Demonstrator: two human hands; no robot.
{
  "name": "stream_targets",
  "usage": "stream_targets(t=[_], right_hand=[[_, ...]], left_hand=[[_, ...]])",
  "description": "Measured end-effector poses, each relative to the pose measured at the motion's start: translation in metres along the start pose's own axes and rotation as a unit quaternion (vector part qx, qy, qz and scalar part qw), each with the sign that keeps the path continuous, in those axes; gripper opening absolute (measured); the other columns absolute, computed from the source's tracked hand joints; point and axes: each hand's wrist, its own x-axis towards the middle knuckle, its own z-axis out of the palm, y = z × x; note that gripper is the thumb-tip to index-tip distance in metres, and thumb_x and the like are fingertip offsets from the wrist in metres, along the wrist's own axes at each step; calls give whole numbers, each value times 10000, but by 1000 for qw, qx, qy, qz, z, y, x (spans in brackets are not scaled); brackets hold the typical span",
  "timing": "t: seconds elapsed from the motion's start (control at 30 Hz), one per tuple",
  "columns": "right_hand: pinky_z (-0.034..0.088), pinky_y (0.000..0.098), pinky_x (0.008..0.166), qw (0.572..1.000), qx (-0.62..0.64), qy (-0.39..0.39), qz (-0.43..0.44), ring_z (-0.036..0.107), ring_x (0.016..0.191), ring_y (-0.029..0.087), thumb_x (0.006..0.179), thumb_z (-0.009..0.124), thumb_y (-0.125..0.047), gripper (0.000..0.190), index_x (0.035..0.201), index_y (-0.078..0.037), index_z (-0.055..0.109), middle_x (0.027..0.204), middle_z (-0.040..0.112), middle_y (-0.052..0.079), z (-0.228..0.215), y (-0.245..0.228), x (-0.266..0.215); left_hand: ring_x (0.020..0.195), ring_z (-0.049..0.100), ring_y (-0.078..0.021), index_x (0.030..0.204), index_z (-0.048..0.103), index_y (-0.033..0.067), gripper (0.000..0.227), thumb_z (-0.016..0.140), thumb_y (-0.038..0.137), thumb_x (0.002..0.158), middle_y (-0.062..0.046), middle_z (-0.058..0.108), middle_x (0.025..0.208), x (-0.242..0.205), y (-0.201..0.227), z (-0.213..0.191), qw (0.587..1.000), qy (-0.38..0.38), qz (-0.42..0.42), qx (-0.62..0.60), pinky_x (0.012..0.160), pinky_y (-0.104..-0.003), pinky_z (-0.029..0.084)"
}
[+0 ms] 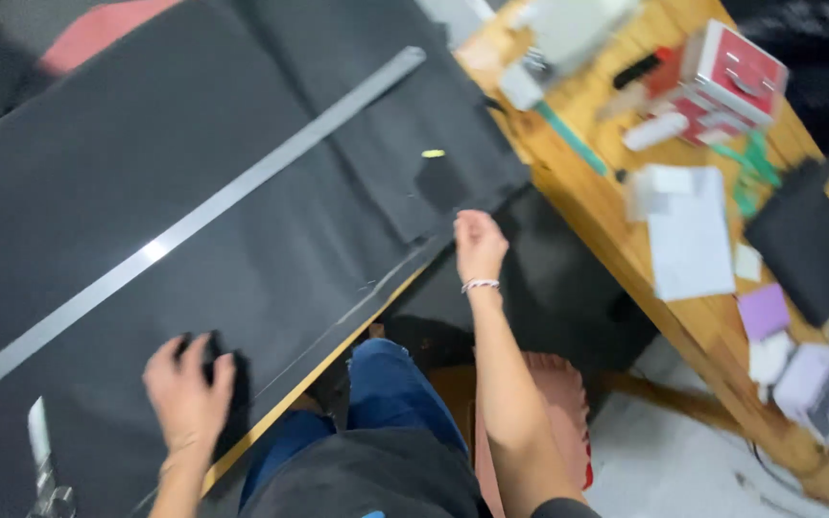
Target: The person uses a pair of scissors to cut a large piece of black fabric laid out on a wooden table. They use a metal ruler to guide the cuts and ensure straight lines, repeatedly adjusting the fabric and ruler as they work.
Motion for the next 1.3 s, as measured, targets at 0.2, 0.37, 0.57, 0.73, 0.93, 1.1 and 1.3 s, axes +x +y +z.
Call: stream_targets(t=[0.2,0.37,0.57,0.73,0.93,1.1,1.3], right_hand=[[459,283,703,978,-43,195,59,595,711,99,914,628,-214,51,935,-184,663,826,675,-47,-121,138,137],[505,393,777,970,-143,185,-66,680,815,268,851,667,-89,67,887,-132,702,830,725,63,-168,170,266],[572,405,673,978,-186,92,-37,608,917,322,747,636,59,313,993,-111,729,994,612,132,-172,188,358],[549,437,787,964,-261,32,-48,641,870,334,567,885,44,553,1075,-128,749,1019,619,131,-162,224,379],[499,422,886,943,-205,126,-229,667,967,325,962,606,-27,225,1157,-47,717,1057,724,141,-135,176,325],[509,341,782,960,-37,-90,-264,619,793,221,966,598,-17,158,1043,-85,718,950,700,63,-44,36,193],[556,283,828,914,84,-307,-250,667,806,155,965,623,-102,134,1049,-124,726,968,707,11,56,-87,38]], left_hand=[[1292,554,-483,1337,739,-55,491,763,304,1003,-349,615,1369,27,-24,48,991,100,37,80,1108,-552,409],[1241,459,-534,1364,696,-192,496,806,140,1012,-374,503,1372,39,7,84,985,140,-39,92,1044,-609,391],[1211,492,-470,1380,657,-191,466,767,80,1018,-322,493,1427,47,43,92,965,124,-84,215,1017,-545,415],[1246,493,-406,1420,668,-163,484,761,123,1040,-274,508,1448,51,22,113,952,113,-117,259,1030,-498,401],[1266,441,-597,1400,609,-221,564,734,104,956,-452,488,1381,43,5,99,981,127,-101,103,1057,-630,336],[1301,354,-576,1425,581,-162,609,676,280,1017,-456,402,1418,5,-19,82,961,111,-241,76,1081,-606,271],[1271,436,-486,1326,652,-62,506,664,293,965,-358,474,1373,-49,-51,18,932,164,-312,86,1088,-534,299]])
